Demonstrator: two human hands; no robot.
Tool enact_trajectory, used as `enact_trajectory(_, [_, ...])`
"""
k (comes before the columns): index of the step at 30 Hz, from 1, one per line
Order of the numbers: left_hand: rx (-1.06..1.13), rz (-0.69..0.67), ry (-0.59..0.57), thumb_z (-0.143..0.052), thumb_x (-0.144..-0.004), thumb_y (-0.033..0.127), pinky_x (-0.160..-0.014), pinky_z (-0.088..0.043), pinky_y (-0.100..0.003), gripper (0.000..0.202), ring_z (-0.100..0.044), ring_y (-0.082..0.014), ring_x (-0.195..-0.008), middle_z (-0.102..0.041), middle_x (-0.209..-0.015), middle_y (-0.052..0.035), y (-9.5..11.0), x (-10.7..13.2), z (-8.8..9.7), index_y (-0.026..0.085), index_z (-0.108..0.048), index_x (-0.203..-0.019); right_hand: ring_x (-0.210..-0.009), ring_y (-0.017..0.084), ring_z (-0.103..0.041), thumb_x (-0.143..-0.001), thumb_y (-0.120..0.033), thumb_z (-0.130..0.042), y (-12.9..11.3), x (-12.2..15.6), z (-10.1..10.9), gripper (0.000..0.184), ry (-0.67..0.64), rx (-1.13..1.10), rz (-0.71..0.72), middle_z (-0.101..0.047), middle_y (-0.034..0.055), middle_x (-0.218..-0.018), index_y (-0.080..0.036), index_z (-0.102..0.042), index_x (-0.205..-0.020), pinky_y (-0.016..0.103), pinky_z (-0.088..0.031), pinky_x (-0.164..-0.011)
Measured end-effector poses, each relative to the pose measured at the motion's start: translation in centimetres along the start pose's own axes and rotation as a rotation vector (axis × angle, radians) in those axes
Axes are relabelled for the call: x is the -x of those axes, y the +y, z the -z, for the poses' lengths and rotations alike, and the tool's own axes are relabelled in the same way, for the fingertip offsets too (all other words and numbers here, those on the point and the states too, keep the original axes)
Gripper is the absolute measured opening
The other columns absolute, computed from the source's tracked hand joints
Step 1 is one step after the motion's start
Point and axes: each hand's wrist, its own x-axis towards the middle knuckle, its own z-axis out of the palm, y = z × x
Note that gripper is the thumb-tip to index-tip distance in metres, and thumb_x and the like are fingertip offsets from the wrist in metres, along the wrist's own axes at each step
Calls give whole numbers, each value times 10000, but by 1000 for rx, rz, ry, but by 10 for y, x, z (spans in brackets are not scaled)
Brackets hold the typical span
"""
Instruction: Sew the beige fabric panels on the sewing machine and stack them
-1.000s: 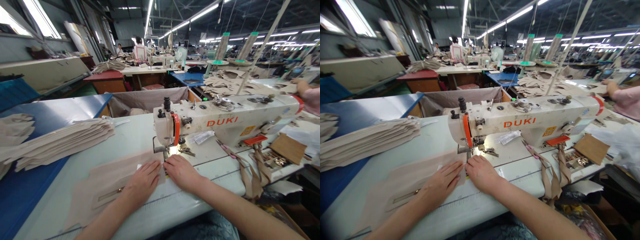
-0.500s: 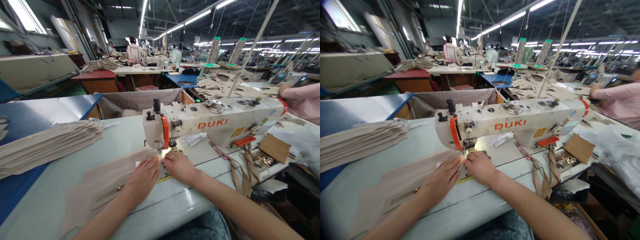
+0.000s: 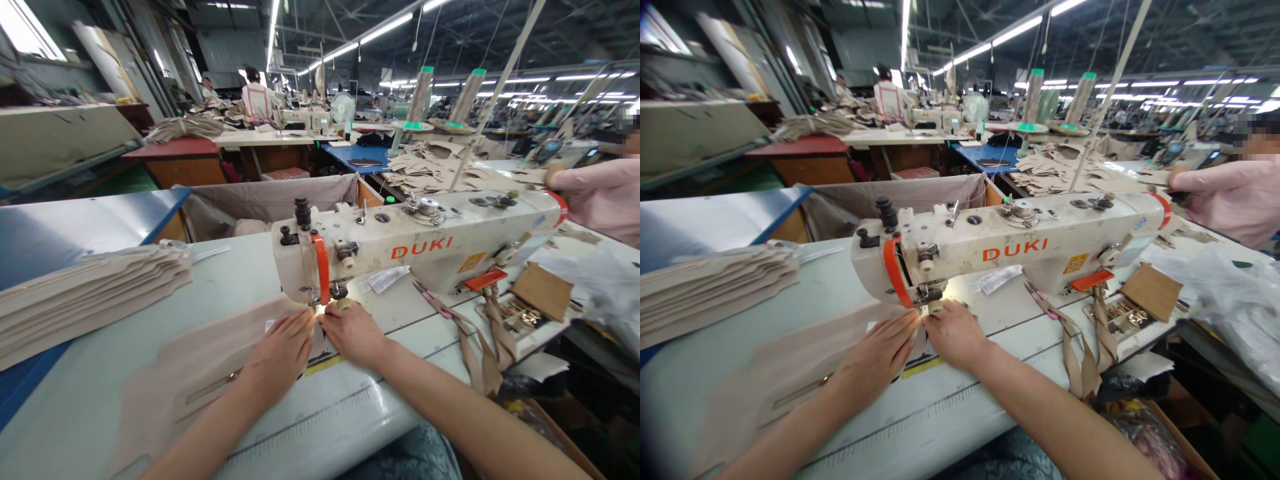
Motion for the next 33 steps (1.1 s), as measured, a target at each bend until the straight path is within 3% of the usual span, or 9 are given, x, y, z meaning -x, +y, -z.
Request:
enact_trajectory(14, [7, -25, 14, -310, -970, 241, -1001, -465, -379, 408, -582, -220, -1182, -644, -1258, -127, -1, 0, 1, 116, -591, -1239, -830, 199, -537, -942, -166, -510, -4, 1, 2, 154, -1, 39, 6, -640, 62, -869, -154, -652, -882, 312, -393, -754])
enact_trajectory(26, [81, 119, -130, -343, -970, 288, -1048, -408, -417, 394, -562, -220, -1212, -626, -1289, -121, -12, -12, 1, 159, -582, -1255, -851, 198, -535, -927, -173, -538, -2, 4, -1, 145, 43, 53, 11, -641, 61, -858, -161, -655, -842, 308, -382, -760])
enact_trajectory(29, [67, 139, -161, -347, -965, 279, -1057, -397, -430, 410, -534, -228, -1247, -590, -1334, -133, -10, -4, 5, 137, -561, -1284, -829, 197, -535, -922, -176, -542, -2, 8, -3, 150, 96, 34, 9, -643, 53, -842, -168, -661, -831, 308, -383, -746])
enact_trajectory(33, [76, 118, -160, -385, -955, 287, -1084, -368, -389, 439, -486, -192, -1294, -530, -1406, -102, 0, 30, 19, 172, -486, -1366, -794, 185, -529, -915, -159, -533, -2, 16, -8, 152, 231, -29, 53, -641, 56, -835, -169, -668, -847, 301, -392, -736])
